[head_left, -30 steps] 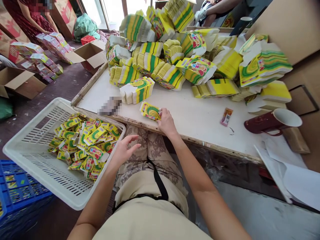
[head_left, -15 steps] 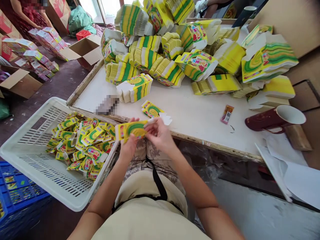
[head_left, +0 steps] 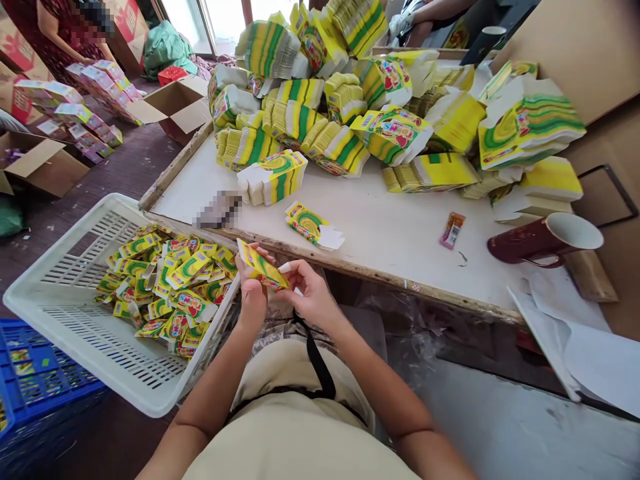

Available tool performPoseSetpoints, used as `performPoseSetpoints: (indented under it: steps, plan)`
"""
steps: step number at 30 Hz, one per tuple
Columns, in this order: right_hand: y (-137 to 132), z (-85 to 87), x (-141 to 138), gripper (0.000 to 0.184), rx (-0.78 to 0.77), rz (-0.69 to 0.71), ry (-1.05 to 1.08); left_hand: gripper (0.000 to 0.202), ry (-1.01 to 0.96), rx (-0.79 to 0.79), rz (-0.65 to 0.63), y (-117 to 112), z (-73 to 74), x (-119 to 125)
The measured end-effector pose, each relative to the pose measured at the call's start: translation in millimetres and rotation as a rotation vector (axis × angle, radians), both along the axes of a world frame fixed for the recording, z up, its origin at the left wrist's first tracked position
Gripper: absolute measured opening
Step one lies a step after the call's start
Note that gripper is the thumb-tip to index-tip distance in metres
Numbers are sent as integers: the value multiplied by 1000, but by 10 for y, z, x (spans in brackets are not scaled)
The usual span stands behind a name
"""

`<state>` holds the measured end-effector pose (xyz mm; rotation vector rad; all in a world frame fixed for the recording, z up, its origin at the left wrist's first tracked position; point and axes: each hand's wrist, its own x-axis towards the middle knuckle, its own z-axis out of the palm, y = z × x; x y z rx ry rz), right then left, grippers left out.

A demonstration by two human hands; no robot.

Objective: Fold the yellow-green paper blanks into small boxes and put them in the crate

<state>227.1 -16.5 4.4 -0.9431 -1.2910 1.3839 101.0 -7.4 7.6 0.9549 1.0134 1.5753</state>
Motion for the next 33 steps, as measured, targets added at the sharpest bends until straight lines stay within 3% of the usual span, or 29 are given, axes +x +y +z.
performPoseSetpoints:
  steps: [4, 7, 9, 11, 14, 17, 19, 22, 24, 28, 31, 33]
  plan:
    - [45, -38, 133, 26, -46, -53, 6, 37, 98, 6, 5, -28, -128, -106]
    - [93, -51, 258, 22, 71, -139, -102, 27, 242, -27, 4, 15, -102, -291]
    - [132, -34, 370, 16, 248, -237, -242, 43, 320, -7, -160, 51, 6, -467]
    - [158, 4, 470, 17, 455, -316, -455, 72, 408, 24, -337, 73, 162, -624]
    - [136, 72, 504, 25, 716, -274, -719, 105, 712, 25, -454, 65, 357, -674]
    - [56, 109, 413, 23, 853, -144, -709, 100, 1001, -51, -537, 19, 380, -502]
    - [9, 100, 360, 19, 780, -210, -636, 79, 1062, -117, -520, -18, 314, -376]
    - [-11, 27, 331, 55, 477, -369, -439, 66, 1118, -110, -423, -78, 186, -286]
    - [2, -49, 308, 64, 265, -284, -276, 71, 1133, -20, -413, -123, 112, -266]
    - [42, -192, 212, 63, -104, 27, 49, 78, 1119, 228, -442, -205, 13, -198]
    - [64, -254, 170, 69, -246, 158, 171, 71, 1100, 339, -418, -225, -13, -152]
    - [58, -263, 170, 73, -247, 145, 140, 62, 1099, 294, -401, -213, -15, -144]
